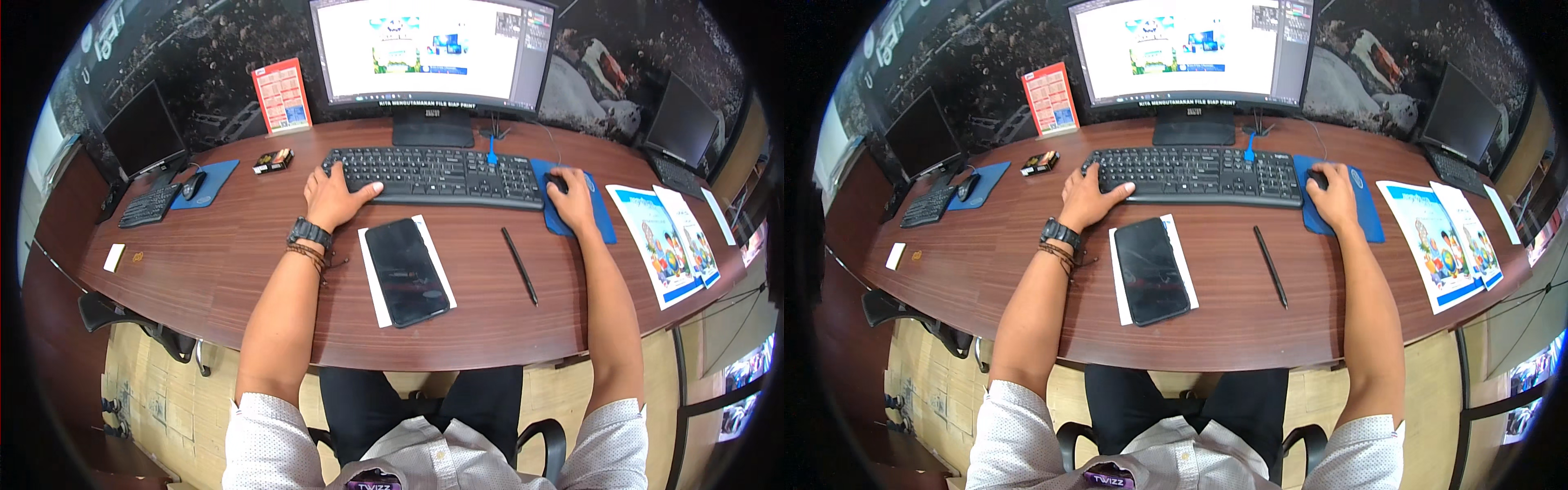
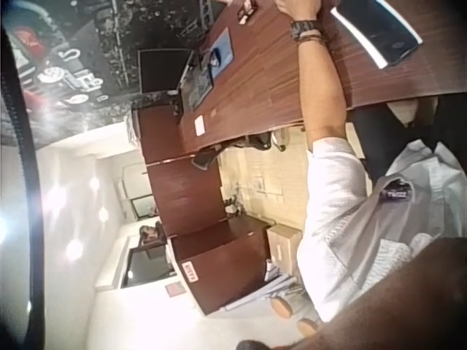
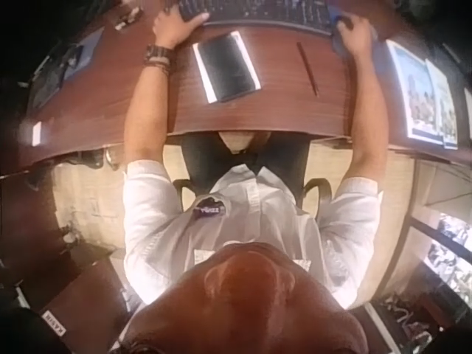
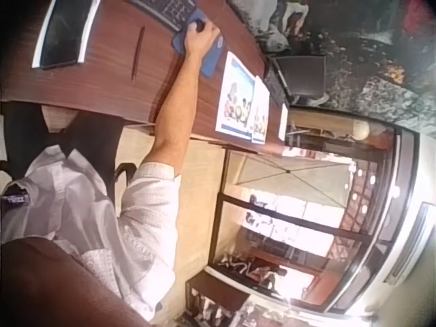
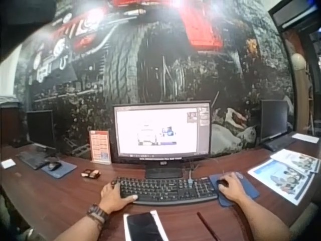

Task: Designing a poster or flyer using graphic design software on a computer.

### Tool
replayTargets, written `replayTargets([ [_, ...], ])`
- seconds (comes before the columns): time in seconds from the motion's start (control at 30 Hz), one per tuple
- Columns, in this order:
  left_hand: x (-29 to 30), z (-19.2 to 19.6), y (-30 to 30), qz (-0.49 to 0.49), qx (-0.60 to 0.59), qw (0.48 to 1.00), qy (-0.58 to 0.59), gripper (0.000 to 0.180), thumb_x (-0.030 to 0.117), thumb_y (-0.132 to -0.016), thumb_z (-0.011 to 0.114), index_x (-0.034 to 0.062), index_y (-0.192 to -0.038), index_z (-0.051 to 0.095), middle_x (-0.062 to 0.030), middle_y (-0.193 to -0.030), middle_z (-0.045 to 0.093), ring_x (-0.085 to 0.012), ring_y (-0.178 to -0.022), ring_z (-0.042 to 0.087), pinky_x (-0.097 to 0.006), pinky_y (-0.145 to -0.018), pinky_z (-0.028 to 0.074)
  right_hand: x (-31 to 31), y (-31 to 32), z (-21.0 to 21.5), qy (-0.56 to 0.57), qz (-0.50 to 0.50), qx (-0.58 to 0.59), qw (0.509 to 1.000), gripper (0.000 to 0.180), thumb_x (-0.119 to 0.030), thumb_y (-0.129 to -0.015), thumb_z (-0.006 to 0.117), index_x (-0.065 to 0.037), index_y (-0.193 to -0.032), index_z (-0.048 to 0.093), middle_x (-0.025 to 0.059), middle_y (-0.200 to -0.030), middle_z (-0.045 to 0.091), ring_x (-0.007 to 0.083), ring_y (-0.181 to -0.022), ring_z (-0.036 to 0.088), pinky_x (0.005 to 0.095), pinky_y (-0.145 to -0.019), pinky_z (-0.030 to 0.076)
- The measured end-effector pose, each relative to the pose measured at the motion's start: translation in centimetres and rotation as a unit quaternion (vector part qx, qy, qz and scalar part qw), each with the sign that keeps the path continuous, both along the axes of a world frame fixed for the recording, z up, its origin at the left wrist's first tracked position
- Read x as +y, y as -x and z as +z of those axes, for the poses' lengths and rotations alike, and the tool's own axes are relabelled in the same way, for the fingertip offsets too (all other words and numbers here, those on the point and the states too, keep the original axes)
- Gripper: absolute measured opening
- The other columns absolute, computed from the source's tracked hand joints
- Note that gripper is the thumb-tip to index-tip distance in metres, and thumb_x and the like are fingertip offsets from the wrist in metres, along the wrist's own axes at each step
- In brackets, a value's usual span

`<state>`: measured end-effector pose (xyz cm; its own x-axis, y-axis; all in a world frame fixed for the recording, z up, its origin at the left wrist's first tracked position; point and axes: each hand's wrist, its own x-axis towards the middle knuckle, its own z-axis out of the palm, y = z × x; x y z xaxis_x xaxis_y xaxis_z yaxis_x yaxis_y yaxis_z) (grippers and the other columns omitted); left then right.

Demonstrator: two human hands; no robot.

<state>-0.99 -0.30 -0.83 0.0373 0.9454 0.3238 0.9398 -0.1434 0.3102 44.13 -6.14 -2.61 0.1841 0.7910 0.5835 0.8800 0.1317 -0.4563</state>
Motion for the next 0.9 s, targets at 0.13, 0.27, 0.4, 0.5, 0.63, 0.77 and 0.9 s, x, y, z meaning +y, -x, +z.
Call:
replayTargets([
  [0.13,-0.04,0.18,0.01,0.001,-0.01,1.0,-0.006,0.104,0.075,-0.074,0.065,-0.0023,-0.141,0.045,-0.0336,-0.142,0.039,-0.0469,-0.135,0.034,-0.051,-0.113,0.026,-0.02,0.24,0.14,0.001,0.0,0.004,1.0,0.033,-0.019,-0.082,0.065,-0.007,-0.112,0.066,0.0156,-0.117,0.058,0.0351,-0.111,0.058,0.0408,-0.096,0.047],
  [0.27,-0.2,0.38,0.24,0.002,-0.012,1.0,0.003,0.103,0.074,-0.075,0.065,-0.0027,-0.141,0.045,-0.0342,-0.142,0.039,-0.0473,-0.135,0.034,-0.051,-0.113,0.025,0.03,0.66,0.23,0.004,-0.002,0.013,1.0,0.033,-0.018,-0.082,0.065,-0.007,-0.113,0.066,0.0151,-0.117,0.058,0.0351,-0.111,0.058,0.0411,-0.096,0.047],
  [0.4,-0.28,0.6,-0.05,-0.005,-0.018,1.0,0.01,0.102,0.073,-0.075,0.065,-0.0027,-0.14,0.045,-0.0346,-0.14,0.039,-0.0476,-0.135,0.033,-0.052,-0.114,0.024,-0.13,0.6,0.44,0.011,-0.007,0.014,1.0,0.033,-0.019,-0.082,0.065,-0.007,-0.113,0.066,0.0151,-0.118,0.057,0.0348,-0.111,0.058,0.0409,-0.096,0.047],
  [0.5,-0.18,0.26,0.04,-0.003,-0.019,1.0,0.001,0.102,0.073,-0.075,0.065,-0.0028,-0.14,0.045,-0.0353,-0.14,0.039,-0.0487,-0.135,0.032,-0.053,-0.113,0.023,-0.19,0.7,0.42,0.011,-0.007,0.022,1.0,0.033,-0.02,-0.082,0.064,-0.007,-0.113,0.065,0.0148,-0.119,0.057,0.0347,-0.112,0.057,0.0408,-0.097,0.047],
  [0.63,-0.2,0.14,0.03,-0.018,-0.031,0.999,0.01,0.106,0.075,-0.075,0.064,-0.0062,-0.14,0.044,-0.0376,-0.139,0.037,-0.0479,-0.133,0.031,-0.054,-0.112,0.021,-0.21,0.48,0.27,0.006,-0.006,0.019,1.0,0.033,-0.02,-0.082,0.065,-0.007,-0.113,0.065,0.014,-0.119,0.057,0.0346,-0.112,0.057,0.041,-0.096,0.047],
  [0.77,-0.11,0.1,0.04,-0.011,-0.023,1.0,0.011,0.106,0.075,-0.075,0.064,-0.0063,-0.14,0.044,-0.0379,-0.14,0.036,-0.0477,-0.134,0.031,-0.054,-0.112,0.021,-0.24,0.67,0.39,0.011,-0.006,0.027,1.0,0.033,-0.019,-0.082,0.066,-0.007,-0.112,0.065,0.0141,-0.119,0.057,0.0347,-0.112,0.057,0.041,-0.097,0.047],
  [0.9,-0.05,0.12,-0.04,-0.013,-0.024,1.0,0.011,0.106,0.075,-0.075,0.063,-0.0062,-0.14,0.044,-0.0384,-0.14,0.035,-0.0477,-0.134,0.03,-0.055,-0.112,0.021,-0.4,0.71,0.55,0.008,-0.004,0.028,1.0,0.033,-0.019,-0.082,0.066,-0.007,-0.112,0.065,0.0143,-0.12,0.056,0.0349,-0.112,0.057,0.041,-0.097,0.047],
])
